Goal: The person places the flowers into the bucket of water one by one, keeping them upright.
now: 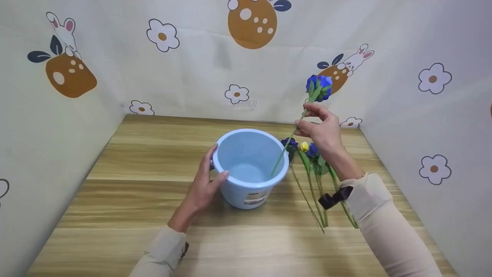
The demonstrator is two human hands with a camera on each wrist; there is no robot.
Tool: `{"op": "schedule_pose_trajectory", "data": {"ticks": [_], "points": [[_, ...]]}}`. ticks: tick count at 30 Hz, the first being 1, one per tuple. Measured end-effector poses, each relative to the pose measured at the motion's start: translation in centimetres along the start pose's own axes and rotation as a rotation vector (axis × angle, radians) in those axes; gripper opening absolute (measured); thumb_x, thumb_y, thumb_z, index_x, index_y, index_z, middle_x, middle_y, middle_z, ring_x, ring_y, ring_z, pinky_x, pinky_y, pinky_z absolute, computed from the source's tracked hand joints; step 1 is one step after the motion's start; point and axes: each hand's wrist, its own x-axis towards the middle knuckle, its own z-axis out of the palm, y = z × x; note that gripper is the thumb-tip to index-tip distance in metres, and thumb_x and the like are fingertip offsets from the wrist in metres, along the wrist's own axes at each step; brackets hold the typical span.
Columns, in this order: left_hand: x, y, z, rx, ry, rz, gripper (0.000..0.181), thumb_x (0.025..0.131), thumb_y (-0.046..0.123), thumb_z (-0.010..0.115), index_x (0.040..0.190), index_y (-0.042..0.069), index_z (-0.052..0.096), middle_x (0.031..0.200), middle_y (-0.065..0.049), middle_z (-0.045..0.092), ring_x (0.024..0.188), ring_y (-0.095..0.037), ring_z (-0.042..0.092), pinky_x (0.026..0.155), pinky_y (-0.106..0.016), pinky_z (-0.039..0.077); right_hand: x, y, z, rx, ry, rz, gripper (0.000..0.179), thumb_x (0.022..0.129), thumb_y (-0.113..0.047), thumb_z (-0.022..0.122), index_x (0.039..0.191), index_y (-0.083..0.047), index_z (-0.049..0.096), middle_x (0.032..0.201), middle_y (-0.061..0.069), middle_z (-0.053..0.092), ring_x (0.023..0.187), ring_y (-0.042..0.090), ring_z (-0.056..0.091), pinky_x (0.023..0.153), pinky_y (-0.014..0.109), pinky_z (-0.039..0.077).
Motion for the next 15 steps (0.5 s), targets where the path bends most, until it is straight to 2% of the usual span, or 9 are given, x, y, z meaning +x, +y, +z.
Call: {"op": "schedule_pose_trajectory", "data": {"ticks": [7, 15], "points": [[0.0, 0.1, -0.1, -0.006, -0.002, -0.016, 0.083, 0.099, 0.040, 0.062, 0.168, 0.033, 0.017, 0.172, -0.006, 0.024, 0.152, -0.037, 0.036, 0.116, -0.066, 0.043, -0.3, 0.5, 0.9, -0.027, -0.033, 0.005, 0.056, 0.092, 0.006, 0.073, 0.144, -0.005, 0.058, 0.118, 0.008, 0.051, 0.081, 0.013, 0.073, 0.080, 0.032, 0.065], [0.0, 0.0, 0.0, 0.005, 0.001, -0.029, 0.083, 0.098, 0.042, 0.062, 0.168, 0.036, 0.017, 0.172, -0.004, 0.025, 0.152, -0.036, 0.037, 0.115, -0.063, 0.046, -1.0, 1.4, 2.2, -0.048, -0.072, -0.034, 0.057, 0.091, 0.008, 0.072, 0.145, -0.004, 0.057, 0.119, 0.009, 0.051, 0.079, 0.014, 0.071, 0.075, 0.030, 0.066]]}}
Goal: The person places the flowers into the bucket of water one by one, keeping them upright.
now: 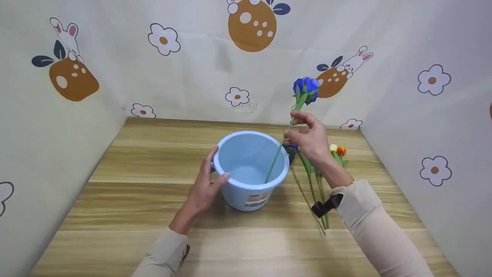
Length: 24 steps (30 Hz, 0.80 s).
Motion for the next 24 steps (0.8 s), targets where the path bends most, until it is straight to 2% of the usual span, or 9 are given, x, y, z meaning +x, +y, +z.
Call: {"op": "schedule_pose_trajectory", "data": {"ticks": [8, 13, 17, 24], "points": [[0.0, 0.0, 0.0, -0.006, -0.002, 0.018, 0.082, 0.099, 0.039, 0.060, 0.169, 0.033, 0.018, 0.172, -0.006, 0.025, 0.149, -0.037, 0.038, 0.114, -0.065, 0.046, -0.7, 0.4, 1.5, -0.018, -0.014, -0.011, 0.058, 0.087, 0.010, 0.073, 0.142, -0.003, 0.057, 0.116, 0.010, 0.051, 0.072, 0.011, 0.066, 0.070, 0.029, 0.065], [0.0, 0.0, -0.1, -0.013, 0.000, 0.019, 0.083, 0.098, 0.039, 0.061, 0.169, 0.033, 0.017, 0.173, -0.005, 0.024, 0.150, -0.037, 0.038, 0.115, -0.065, 0.045, -0.9, 0.4, 2.4, -0.030, -0.049, -0.034, 0.057, 0.089, 0.011, 0.072, 0.142, -0.003, 0.056, 0.114, 0.009, 0.050, 0.077, 0.013, 0.070, 0.070, 0.030, 0.066], [0.0, 0.0, -0.1, -0.014, 0.004, 0.016, 0.084, 0.098, 0.038, 0.062, 0.169, 0.033, 0.017, 0.174, -0.004, 0.022, 0.152, -0.037, 0.036, 0.118, -0.067, 0.041, -1.2, 0.3, 3.3, -0.093, -0.075, -0.029, 0.057, 0.090, 0.008, 0.073, 0.142, -0.006, 0.056, 0.116, 0.011, 0.051, 0.082, 0.016, 0.071, 0.073, 0.032, 0.066], [0.0, 0.1, 0.0, 0.000, -0.003, -0.007, 0.084, 0.098, 0.043, 0.062, 0.168, 0.037, 0.016, 0.173, -0.002, 0.023, 0.152, -0.037, 0.037, 0.115, -0.063, 0.046, -1.5, 0.4, 4.7, -0.148, -0.116, -0.025, 0.054, 0.091, 0.007, 0.073, 0.140, -0.009, 0.058, 0.115, 0.011, 0.055, 0.087, 0.021, 0.071, 0.075, 0.034, 0.067]]}}
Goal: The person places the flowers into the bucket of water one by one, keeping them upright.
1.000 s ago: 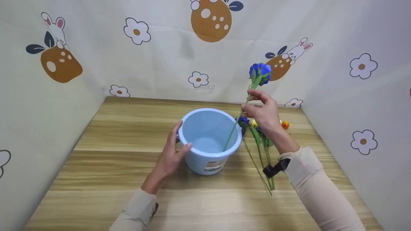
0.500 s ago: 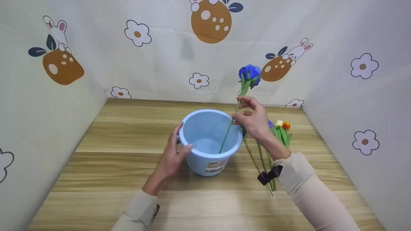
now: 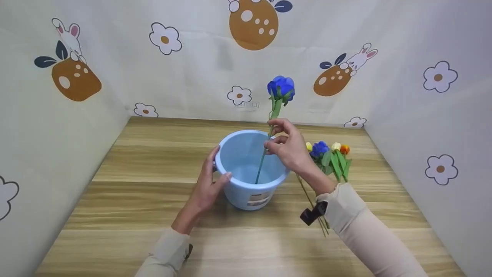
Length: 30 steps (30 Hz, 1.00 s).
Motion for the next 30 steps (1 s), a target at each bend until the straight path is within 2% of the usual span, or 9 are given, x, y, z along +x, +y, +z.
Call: {"op": "schedule_pose_trajectory", "data": {"ticks": [5, 10, 20, 30], "points": [[0.1, -0.1, 0.0, 0.013, 0.005, -0.011, 0.084, 0.098, 0.045, 0.061, 0.168, 0.038, 0.016, 0.173, -0.001, 0.024, 0.153, -0.036, 0.036, 0.119, -0.064, 0.041, 0.0, -0.2, 1.0, 0.008, -0.020, -0.024, 0.054, 0.089, 0.010, 0.074, 0.139, -0.008, 0.060, 0.112, 0.011, 0.057, 0.087, 0.021, 0.073, 0.075, 0.035, 0.067], [0.1, 0.1, 0.1, 0.006, 0.006, -0.022, 0.083, 0.099, 0.042, 0.060, 0.168, 0.038, 0.015, 0.172, -0.002, 0.024, 0.152, -0.037, 0.037, 0.117, -0.065, 0.044, 0.0, -0.4, 1.7, -0.017, -0.054, -0.035, 0.055, 0.090, 0.009, 0.074, 0.140, -0.011, 0.059, 0.113, 0.012, 0.059, 0.091, 0.022, 0.073, 0.076, 0.036, 0.067], [0.0, 0.1, 0.2, -0.003, 0.007, -0.010, 0.084, 0.098, 0.042, 0.061, 0.169, 0.034, 0.016, 0.173, -0.005, 0.024, 0.153, -0.038, 0.037, 0.116, -0.066, 0.043, 0.1, -0.5, 3.2, -0.117, -0.111, -0.038, 0.057, 0.090, 0.005, 0.076, 0.142, -0.013, 0.060, 0.114, 0.012, 0.064, 0.096, 0.025, 0.073, 0.078, 0.035, 0.066], [0.0, 0.1, 0.3, -0.008, 0.006, -0.017, 0.083, 0.099, 0.043, 0.060, 0.168, 0.036, 0.015, 0.173, -0.003, 0.023, 0.153, -0.039, 0.035, 0.115, -0.068, 0.044, 0.5, -1.2, 4.2, -0.205, -0.187, -0.061, 0.056, 0.092, 0.002, 0.076, 0.142, -0.015, 0.060, 0.112, 0.010, 0.069, 0.097, 0.024, 0.073, 0.081, 0.037, 0.066]]}}
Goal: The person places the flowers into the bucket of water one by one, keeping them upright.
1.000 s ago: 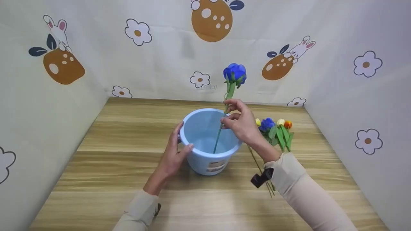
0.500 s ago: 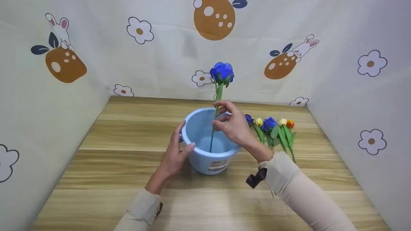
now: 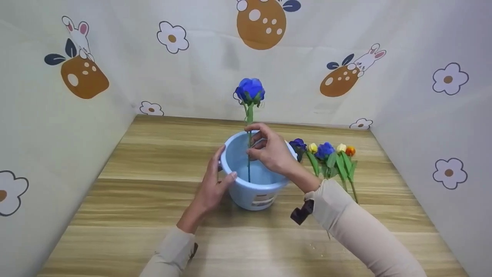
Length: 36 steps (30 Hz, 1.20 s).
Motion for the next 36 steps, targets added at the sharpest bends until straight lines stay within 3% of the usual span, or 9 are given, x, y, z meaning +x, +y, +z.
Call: {"op": "schedule_pose_trajectory", "data": {"ticks": [7, 13, 22, 32, 36], "points": [[-0.1, -0.2, 0.1, -0.009, -0.005, 0.008, 0.081, 0.100, 0.039, 0.059, 0.168, 0.037, 0.015, 0.173, -0.004, 0.022, 0.152, -0.040, 0.036, 0.112, -0.066, 0.047, 0.5, 0.1, 0.5, -0.040, -0.063, 0.004, 0.055, 0.093, 0.002, 0.075, 0.142, -0.016, 0.060, 0.112, 0.010, 0.068, 0.097, 0.025, 0.073, 0.084, 0.038, 0.065], [-0.1, -0.3, 0.2, -0.030, -0.012, 0.026, 0.078, 0.102, 0.034, 0.058, 0.168, 0.033, 0.016, 0.173, -0.006, 0.022, 0.151, -0.041, 0.036, 0.111, -0.068, 0.047, 0.8, 0.7, 1.2, -0.038, -0.122, 0.003, 0.054, 0.093, 0.003, 0.073, 0.143, -0.011, 0.059, 0.109, 0.013, 0.068, 0.090, 0.024, 0.074, 0.079, 0.036, 0.066], [-0.1, -0.1, 0.2, -0.020, -0.011, 0.016, 0.079, 0.101, 0.043, 0.059, 0.168, 0.035, 0.016, 0.174, -0.005, 0.022, 0.152, -0.041, 0.036, 0.111, -0.068, 0.047, 1.2, 0.9, 1.5, 0.002, -0.190, 0.018, 0.055, 0.093, 0.004, 0.071, 0.145, -0.010, 0.057, 0.109, 0.015, 0.069, 0.087, 0.025, 0.073, 0.077, 0.035, 0.066], [0.0, 0.0, 0.1, -0.015, -0.004, 0.008, 0.081, 0.100, 0.046, 0.059, 0.168, 0.038, 0.015, 0.175, -0.002, 0.021, 0.154, -0.038, 0.034, 0.116, -0.067, 0.043, 1.5, 0.9, 1.6, -0.027, -0.232, 0.047, 0.055, 0.093, 0.001, 0.072, 0.145, -0.013, 0.059, 0.111, 0.015, 0.069, 0.087, 0.025, 0.075, 0.078, 0.035, 0.066], [0.1, -0.3, 0.0, -0.016, 0.003, 0.011, 0.084, 0.100, 0.047, 0.059, 0.169, 0.034, 0.013, 0.175, -0.001, 0.020, 0.155, -0.036, 0.032, 0.119, -0.068, 0.039, 1.6, 1.0, 1.7, -0.033, -0.244, 0.049, 0.054, 0.093, 0.000, 0.073, 0.144, -0.013, 0.060, 0.111, 0.014, 0.069, 0.088, 0.024, 0.074, 0.078, 0.035, 0.066]]}}
